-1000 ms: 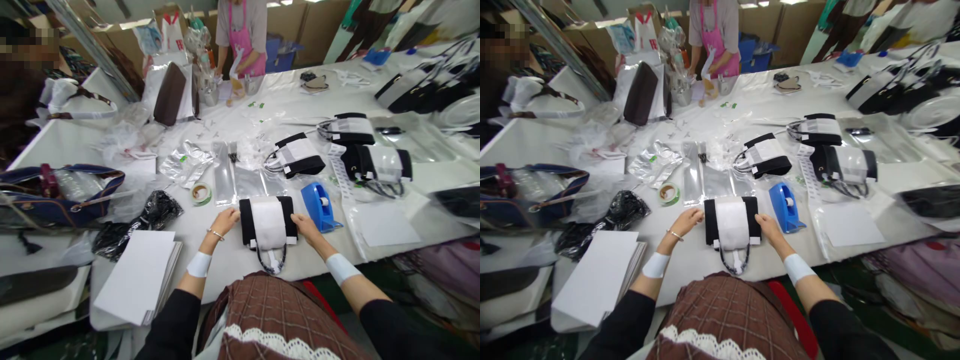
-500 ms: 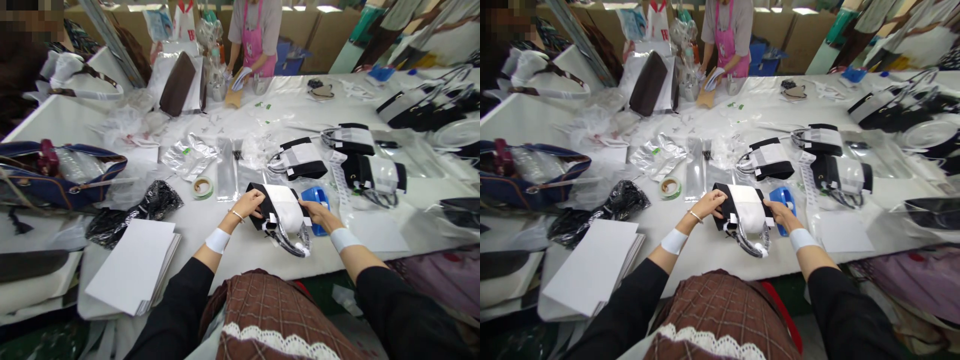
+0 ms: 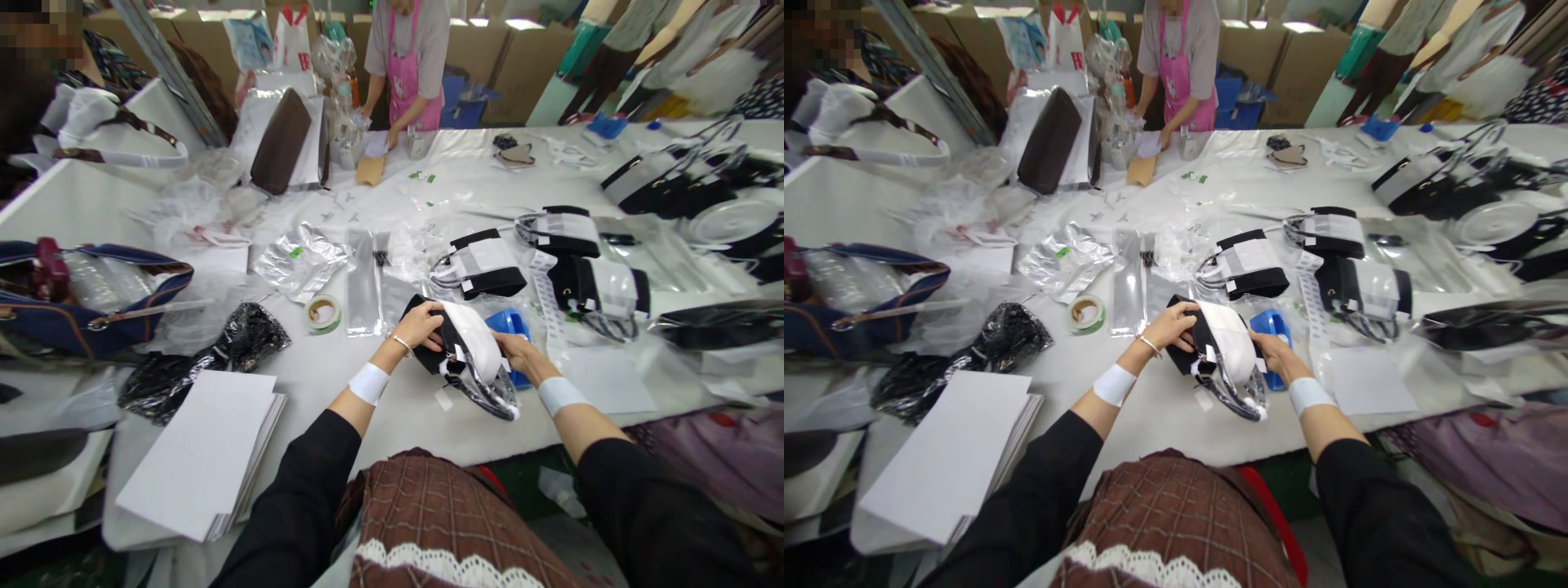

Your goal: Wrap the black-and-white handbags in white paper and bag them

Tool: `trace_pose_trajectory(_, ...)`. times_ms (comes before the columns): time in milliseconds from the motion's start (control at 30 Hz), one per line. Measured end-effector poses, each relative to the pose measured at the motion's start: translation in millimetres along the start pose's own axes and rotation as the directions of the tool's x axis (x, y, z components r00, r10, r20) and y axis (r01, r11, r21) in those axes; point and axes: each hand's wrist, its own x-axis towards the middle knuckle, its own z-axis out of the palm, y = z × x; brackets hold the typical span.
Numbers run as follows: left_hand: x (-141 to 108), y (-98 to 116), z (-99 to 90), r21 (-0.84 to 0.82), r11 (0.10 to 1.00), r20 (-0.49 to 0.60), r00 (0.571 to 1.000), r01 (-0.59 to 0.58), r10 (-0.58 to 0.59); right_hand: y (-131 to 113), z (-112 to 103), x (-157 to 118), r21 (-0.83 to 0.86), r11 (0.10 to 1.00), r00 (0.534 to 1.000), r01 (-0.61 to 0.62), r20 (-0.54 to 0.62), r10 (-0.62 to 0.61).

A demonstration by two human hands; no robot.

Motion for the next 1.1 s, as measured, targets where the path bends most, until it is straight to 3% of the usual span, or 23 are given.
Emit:
trace_pose_trajectory(100, -9.4, -19.7, -7.7, 0.097, 0.995, -0.05, 0.999, -0.015, 0.02, 11.3, 7.2, -10.8, 0.071, 0.997, 0.999, 0.037, 0.024, -0.039)
trace_pose_trajectory(167, -19.3, -45.4, -16.0, 0.212, 0.976, -0.158, 0.983, -0.058, 0.093, 26.0, 15.9, -20.8, 0.11, 0.99, 0.994, 0.086, 0.053, -0.092)
trace_pose_trajectory(267, -34.1, -93.6, -28.7, 0.39, 0.919, -0.346, 0.916, -0.055, 0.202, 53.4, 32.8, -36.0, 0.118, 0.985, 0.985, 0.126, 0.106, -0.139)
trace_pose_trajectory(333, -41.9, -123.2, -34.6, 0.406, 0.914, -0.441, 0.881, 0.026, 0.171, 69.0, 42.8, -44.2, 0.097, 0.986, 0.98, 0.138, 0.128, -0.15)
trace_pose_trajectory(467, -53.2, -156.7, -38.0, 0.339, 0.94, -0.436, 0.891, 0.03, 0.129, 81.8, 51.0, -52.7, 0.041, 0.981, 0.969, 0.189, 0.154, -0.193)
trace_pose_trajectory(633, -68.2, -164.7, -33.3, 0.323, 0.946, -0.398, 0.904, -0.021, 0.156, 79.0, 44.0, -53.1, -0.117, 0.962, 0.957, 0.247, 0.186, -0.223)
trace_pose_trajectory(733, -75.5, -171.6, -30.7, 0.312, 0.95, -0.401, 0.904, -0.015, 0.146, 67.6, 32.6, -47.6, -0.275, 0.914, 0.948, 0.299, 0.193, -0.252)
trace_pose_trajectory(833, -78.2, -178.6, -29.7, 0.322, 0.946, -0.452, 0.882, 0.027, 0.129, 37.2, 15.2, -32.5, -0.441, 0.81, 0.918, 0.388, 0.111, -0.379)
trace_pose_trajectory(967, -77.6, -177.6, -30.1, 0.313, 0.949, -0.457, 0.879, 0.019, 0.134, -18.2, -3.6, 2.1, -0.682, 0.593, 0.8, 0.427, -0.021, -0.599)
trace_pose_trajectory(1033, -77.6, -174.3, -30.6, 0.321, 0.947, -0.459, 0.879, 0.027, 0.131, -39.1, -4.6, 21.5, -0.781, 0.474, 0.775, 0.407, 0.021, -0.632)
trace_pose_trajectory(1100, -78.1, -171.7, -30.9, 0.323, 0.945, -0.466, 0.878, 0.051, 0.112, -51.5, 0.1, 39.8, -0.849, 0.359, 0.788, 0.388, 0.104, -0.606)
